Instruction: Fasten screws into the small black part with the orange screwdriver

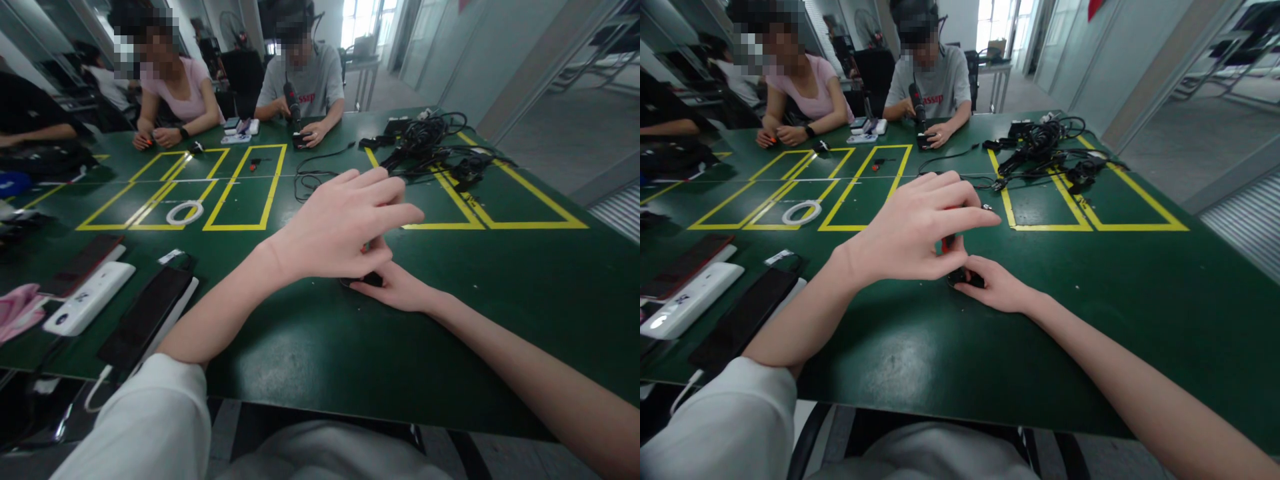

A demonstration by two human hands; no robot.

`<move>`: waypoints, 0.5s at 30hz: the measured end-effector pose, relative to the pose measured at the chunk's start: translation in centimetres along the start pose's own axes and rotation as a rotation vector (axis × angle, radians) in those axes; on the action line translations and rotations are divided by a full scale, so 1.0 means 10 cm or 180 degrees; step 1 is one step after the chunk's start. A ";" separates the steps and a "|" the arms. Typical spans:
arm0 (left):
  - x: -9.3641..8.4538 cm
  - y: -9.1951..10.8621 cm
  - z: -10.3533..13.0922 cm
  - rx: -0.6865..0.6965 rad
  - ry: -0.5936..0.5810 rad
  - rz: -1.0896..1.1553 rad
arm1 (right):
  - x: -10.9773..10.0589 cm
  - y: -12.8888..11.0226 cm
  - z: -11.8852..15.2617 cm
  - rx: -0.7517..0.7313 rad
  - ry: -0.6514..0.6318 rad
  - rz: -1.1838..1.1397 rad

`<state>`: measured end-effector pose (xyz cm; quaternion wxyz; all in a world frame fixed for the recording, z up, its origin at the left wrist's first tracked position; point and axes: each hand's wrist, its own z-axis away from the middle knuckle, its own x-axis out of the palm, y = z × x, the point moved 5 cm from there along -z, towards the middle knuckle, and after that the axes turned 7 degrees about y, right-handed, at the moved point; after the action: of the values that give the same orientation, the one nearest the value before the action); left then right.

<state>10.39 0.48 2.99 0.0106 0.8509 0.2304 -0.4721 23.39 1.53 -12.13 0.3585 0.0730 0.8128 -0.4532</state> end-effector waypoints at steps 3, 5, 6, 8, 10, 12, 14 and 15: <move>0.00 0.00 0.00 -0.0030 -0.0001 0.0010 | 0.00 -0.01 0.00 0.0026 -0.0051 0.0070; 0.00 0.00 0.00 -0.0090 -0.0027 -0.0008 | 0.00 -0.01 0.00 0.0072 -0.0096 0.0082; 0.00 0.00 0.00 -0.0100 -0.0044 -0.0010 | -0.01 -0.02 0.00 0.0091 -0.0103 0.0056; -0.01 0.01 0.00 -0.0070 -0.0065 0.0025 | -0.01 -0.02 0.00 0.0105 -0.0091 -0.0013; -0.01 0.02 -0.01 -0.0035 -0.0065 0.0068 | -0.02 -0.02 0.00 0.0097 -0.0065 -0.0037; -0.01 0.01 -0.02 -0.0044 -0.0060 0.0069 | -0.01 -0.01 0.00 0.0088 -0.0048 0.0008; -0.01 0.00 -0.02 -0.0108 -0.0076 0.0042 | -0.01 0.00 0.00 0.0081 -0.0063 0.0070; -0.01 0.00 -0.01 -0.0136 -0.0092 0.0035 | 0.00 0.01 0.00 0.0083 -0.0071 0.0090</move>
<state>10.44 0.52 3.12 0.0347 0.8448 0.2355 -0.4792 23.48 1.59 -12.17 0.3730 0.0842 0.8017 -0.4594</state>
